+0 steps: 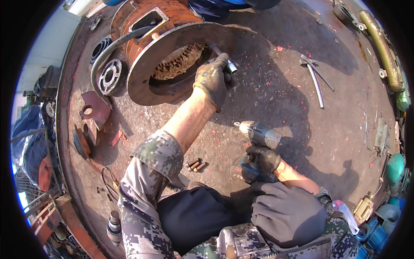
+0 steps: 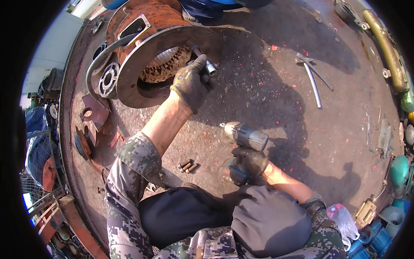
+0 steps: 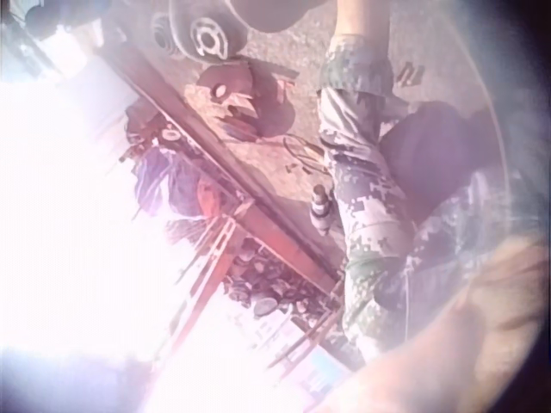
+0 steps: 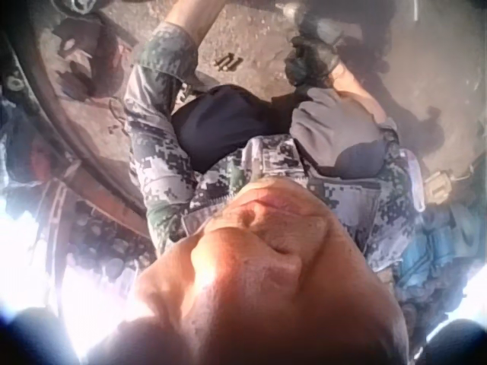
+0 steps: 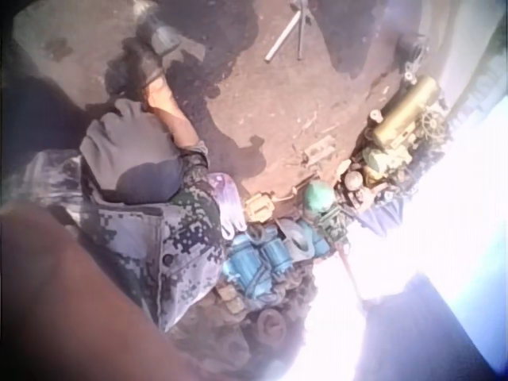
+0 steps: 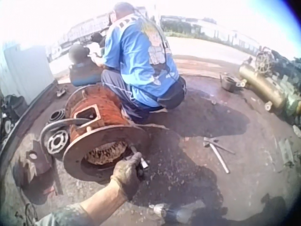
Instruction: The person sits on the ground and assembles mechanical parts, using an impact wrench to tighten bolts into a large cylindrical component. They handle bolts and nuts by hand, then use the tool to secure them.
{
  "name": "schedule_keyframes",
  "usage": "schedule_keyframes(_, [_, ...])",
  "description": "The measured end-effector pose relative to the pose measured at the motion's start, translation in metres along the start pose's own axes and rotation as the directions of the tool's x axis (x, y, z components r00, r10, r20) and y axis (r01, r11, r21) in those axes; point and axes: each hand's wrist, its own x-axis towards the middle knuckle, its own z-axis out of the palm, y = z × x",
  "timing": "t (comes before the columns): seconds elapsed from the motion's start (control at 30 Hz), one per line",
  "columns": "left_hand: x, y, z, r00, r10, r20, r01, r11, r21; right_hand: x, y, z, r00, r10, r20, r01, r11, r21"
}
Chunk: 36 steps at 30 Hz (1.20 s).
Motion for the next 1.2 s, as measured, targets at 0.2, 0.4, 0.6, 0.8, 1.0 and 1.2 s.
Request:
schedule_keyframes(0.2, [-0.028,-0.075,0.0,0.975,0.01,0.222,-0.2,0.482,0.853,0.011,0.012,-0.028,0.989,-0.147,-0.008,0.146,0.985,-0.094])
schedule_keyframes(0.4, [-0.035,-0.062,-0.077,0.946,-0.165,0.278,0.148,0.986,0.082,-0.007,-0.031,0.006,0.976,-0.182,-0.123,0.165,0.977,-0.138])
schedule_keyframes(0.6, [-0.062,-0.063,-0.082,0.921,-0.099,0.376,0.162,0.977,-0.141,-0.001,-0.063,0.001,0.913,0.113,0.392,-0.309,0.818,0.484])
schedule_keyframes(0.8, [-0.092,-0.052,-0.094,0.965,-0.139,0.223,0.183,0.964,-0.192,-0.011,-0.072,0.029,0.947,-0.263,0.187,0.269,0.963,-0.011])
schedule_keyframes(1.0, [-0.108,-0.052,-0.089,0.921,0.048,0.388,0.031,0.981,-0.194,0.0,-0.08,0.042,0.8,-0.53,0.281,0.595,0.76,-0.262])
schedule_keyframes(1.2, [-0.114,-0.02,-0.073,0.955,0.118,0.273,-0.21,0.917,0.338,-0.008,-0.077,0.07,0.946,-0.286,0.152,0.294,0.956,-0.027])
